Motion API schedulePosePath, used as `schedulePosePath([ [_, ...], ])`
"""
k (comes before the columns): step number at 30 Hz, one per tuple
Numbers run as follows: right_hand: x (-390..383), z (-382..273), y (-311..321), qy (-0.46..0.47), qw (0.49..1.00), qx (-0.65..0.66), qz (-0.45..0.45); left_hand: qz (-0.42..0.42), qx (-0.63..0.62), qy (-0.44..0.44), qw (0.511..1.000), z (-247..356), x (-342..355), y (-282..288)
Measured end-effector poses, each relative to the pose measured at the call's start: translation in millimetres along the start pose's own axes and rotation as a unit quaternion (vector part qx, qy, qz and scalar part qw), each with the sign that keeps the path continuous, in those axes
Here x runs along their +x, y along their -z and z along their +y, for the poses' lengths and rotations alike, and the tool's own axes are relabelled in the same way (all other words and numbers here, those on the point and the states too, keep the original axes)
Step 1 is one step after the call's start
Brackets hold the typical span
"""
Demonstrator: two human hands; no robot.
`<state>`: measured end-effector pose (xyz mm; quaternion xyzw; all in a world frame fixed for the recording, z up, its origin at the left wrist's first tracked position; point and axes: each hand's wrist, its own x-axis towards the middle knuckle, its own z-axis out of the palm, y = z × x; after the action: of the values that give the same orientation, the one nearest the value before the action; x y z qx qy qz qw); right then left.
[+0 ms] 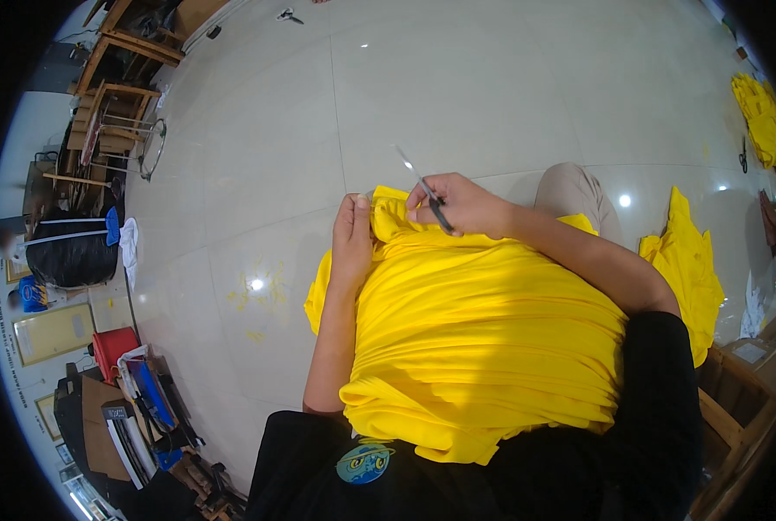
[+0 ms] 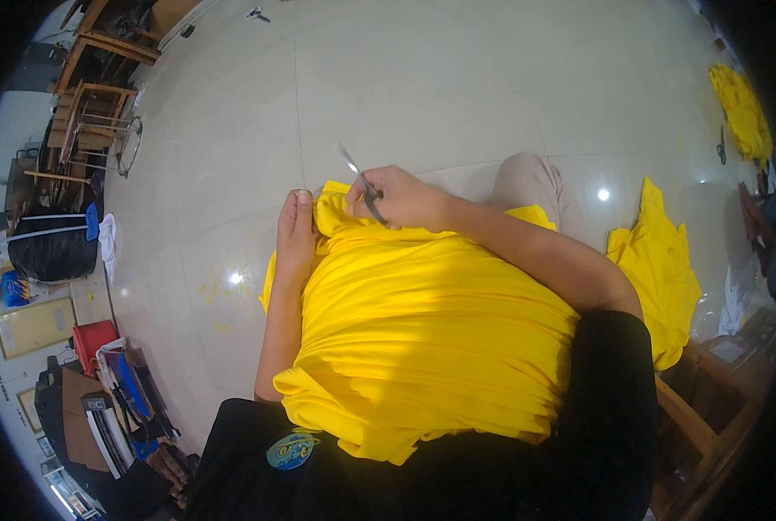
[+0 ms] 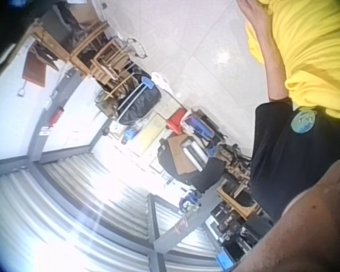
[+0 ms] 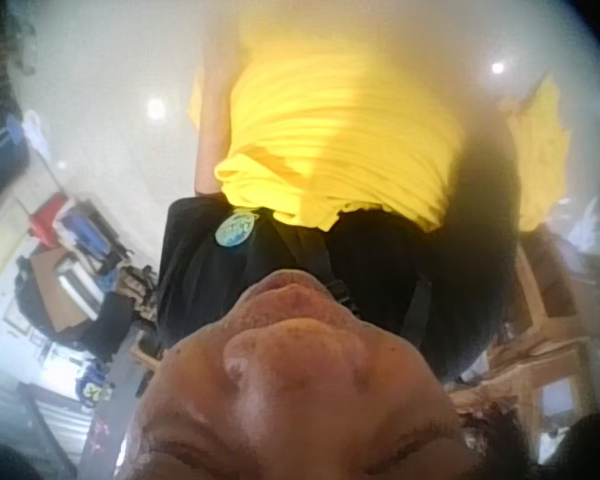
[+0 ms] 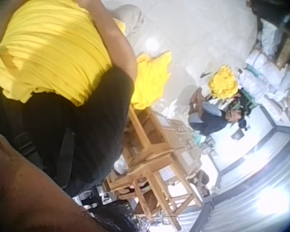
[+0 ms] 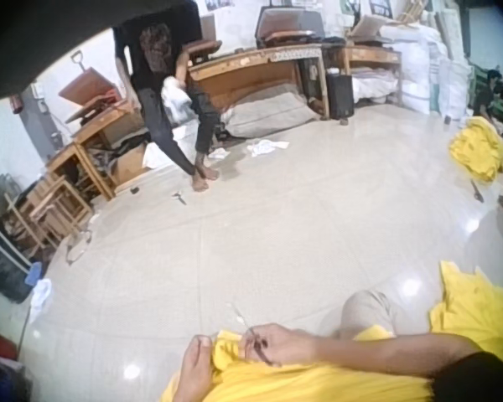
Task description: The person uses scissors to trim a yellow t-shirt while sitting on the floor. They then fold the shirt and place it in a pile. The person continues to fold and handle additional yellow t-shirts.
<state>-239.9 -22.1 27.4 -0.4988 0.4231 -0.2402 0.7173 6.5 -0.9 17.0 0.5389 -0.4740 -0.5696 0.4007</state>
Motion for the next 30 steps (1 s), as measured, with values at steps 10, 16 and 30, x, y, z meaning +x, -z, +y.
schedulePosePath([
  [10, 23, -3, -24, 0.204, 0.964, -0.129, 0.113, -0.030, 0.043, -0.011, 0.999, 8, -2, -4],
  [16, 26, -6, -27, 0.222, 0.952, -0.172, 0.119, -0.043, 0.052, -0.042, 0.997, 2, 1, -4],
  [30, 9, -48, -33, 0.096, 0.984, 0.138, -0.054, -0.059, 0.001, -0.014, 0.998, -1, 0, -4],
])
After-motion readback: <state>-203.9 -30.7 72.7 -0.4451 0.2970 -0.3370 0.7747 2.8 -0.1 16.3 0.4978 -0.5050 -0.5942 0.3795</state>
